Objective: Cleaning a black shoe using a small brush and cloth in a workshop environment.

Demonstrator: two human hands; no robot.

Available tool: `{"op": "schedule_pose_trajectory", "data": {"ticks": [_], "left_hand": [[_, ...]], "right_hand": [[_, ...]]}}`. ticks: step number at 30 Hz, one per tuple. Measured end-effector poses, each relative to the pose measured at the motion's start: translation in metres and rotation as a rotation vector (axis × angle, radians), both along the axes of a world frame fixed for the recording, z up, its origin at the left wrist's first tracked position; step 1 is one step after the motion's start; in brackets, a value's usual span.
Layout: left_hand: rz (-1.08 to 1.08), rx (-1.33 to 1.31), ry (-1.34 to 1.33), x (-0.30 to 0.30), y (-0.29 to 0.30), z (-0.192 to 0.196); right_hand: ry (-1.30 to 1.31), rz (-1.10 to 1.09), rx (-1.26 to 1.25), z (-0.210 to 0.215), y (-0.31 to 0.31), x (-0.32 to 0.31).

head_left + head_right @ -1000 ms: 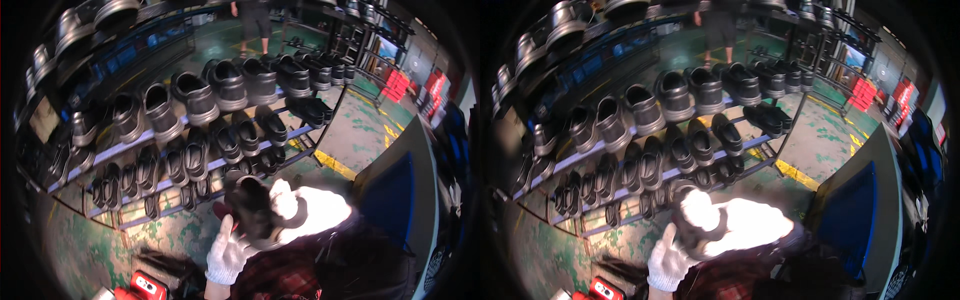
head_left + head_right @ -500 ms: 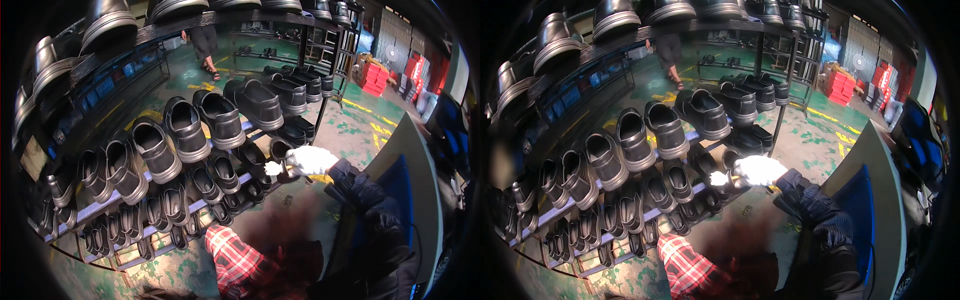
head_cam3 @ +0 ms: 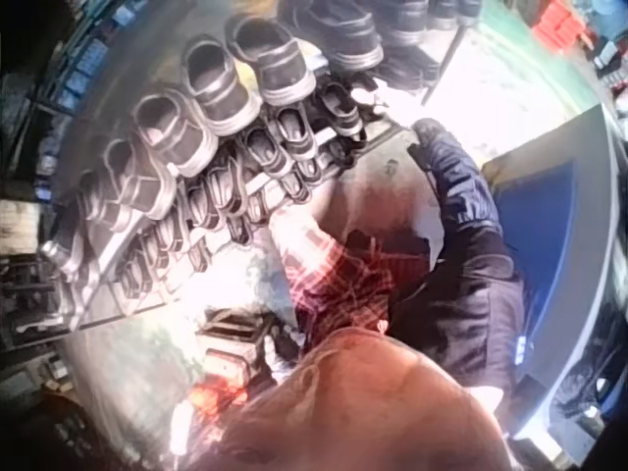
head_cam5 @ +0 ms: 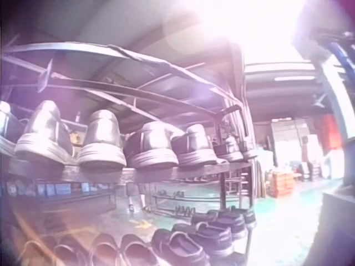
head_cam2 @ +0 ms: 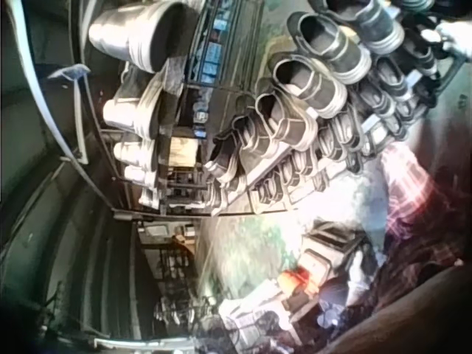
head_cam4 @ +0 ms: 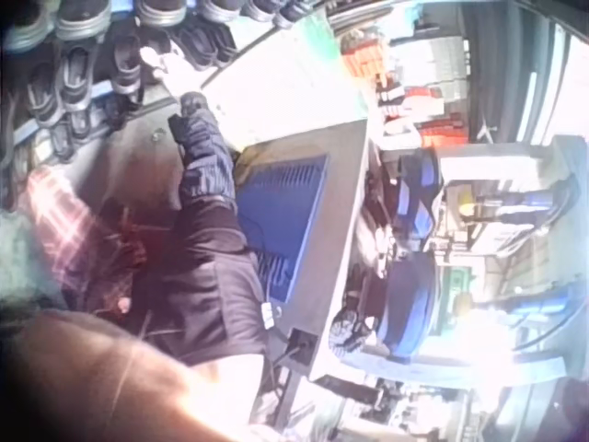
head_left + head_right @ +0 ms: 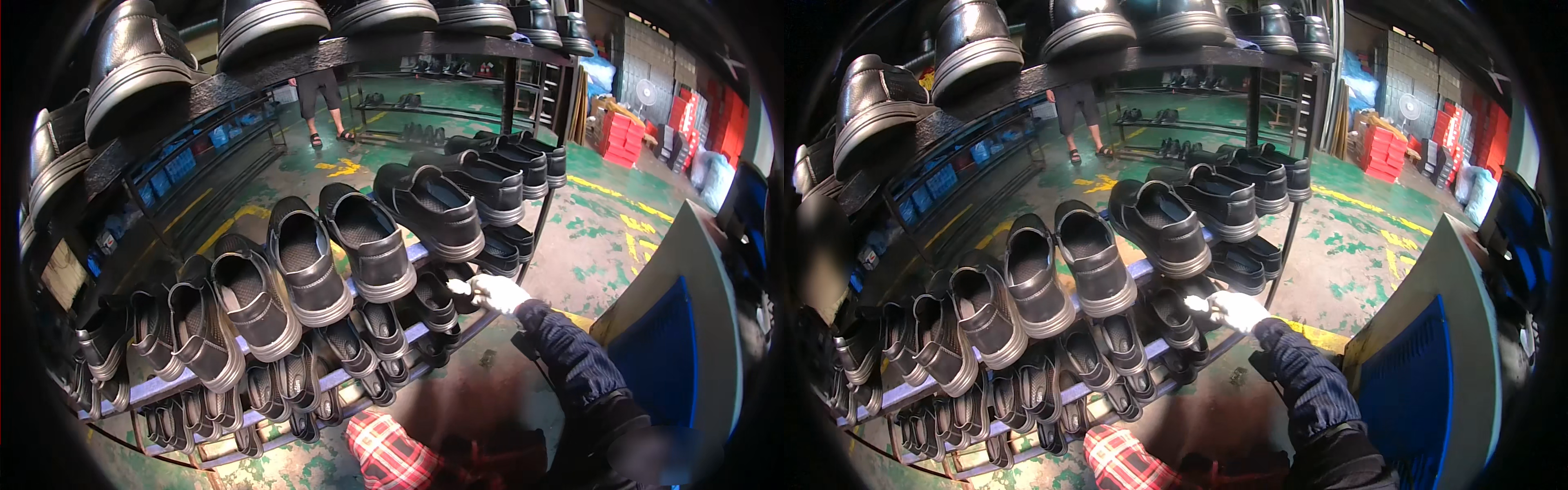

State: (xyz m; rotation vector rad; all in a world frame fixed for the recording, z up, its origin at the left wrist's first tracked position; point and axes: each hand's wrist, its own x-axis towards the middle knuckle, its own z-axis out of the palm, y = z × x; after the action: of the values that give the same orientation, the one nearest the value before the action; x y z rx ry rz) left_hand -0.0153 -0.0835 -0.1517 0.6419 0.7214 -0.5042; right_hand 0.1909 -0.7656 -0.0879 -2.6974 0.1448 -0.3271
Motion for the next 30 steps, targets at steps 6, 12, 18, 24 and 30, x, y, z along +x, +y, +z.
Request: {"op": "schedule_pose_trajectory", "data": {"ticks": [6,12,18,24,30], "left_hand": [[-0.075,0.014,-0.076,0.019,-0.019,-0.008],[-0.158,0.032,-0.162,0.038,-0.041,-0.011],[-0.227,0.068,-0.242,0.048,-0.057,0.001],[-0.318,0.097,-0.304,0.053,-0.064,0.018],[-0.435,0.098,-0.341,0.047,-0.068,0.038]], "right_hand": [[-0.192,-0.363,0.289,0.019,-0.047,0.004],[0.229,-0.656,-0.089,-0.024,-0.089,0.02],[0.223,-0.817,-0.187,-0.016,-0.066,0.023],[0.064,-0.865,-0.34,0.013,-0.01,-0.041],[0.16,-0.828,0.037,0.106,0.064,-0.149]]}}
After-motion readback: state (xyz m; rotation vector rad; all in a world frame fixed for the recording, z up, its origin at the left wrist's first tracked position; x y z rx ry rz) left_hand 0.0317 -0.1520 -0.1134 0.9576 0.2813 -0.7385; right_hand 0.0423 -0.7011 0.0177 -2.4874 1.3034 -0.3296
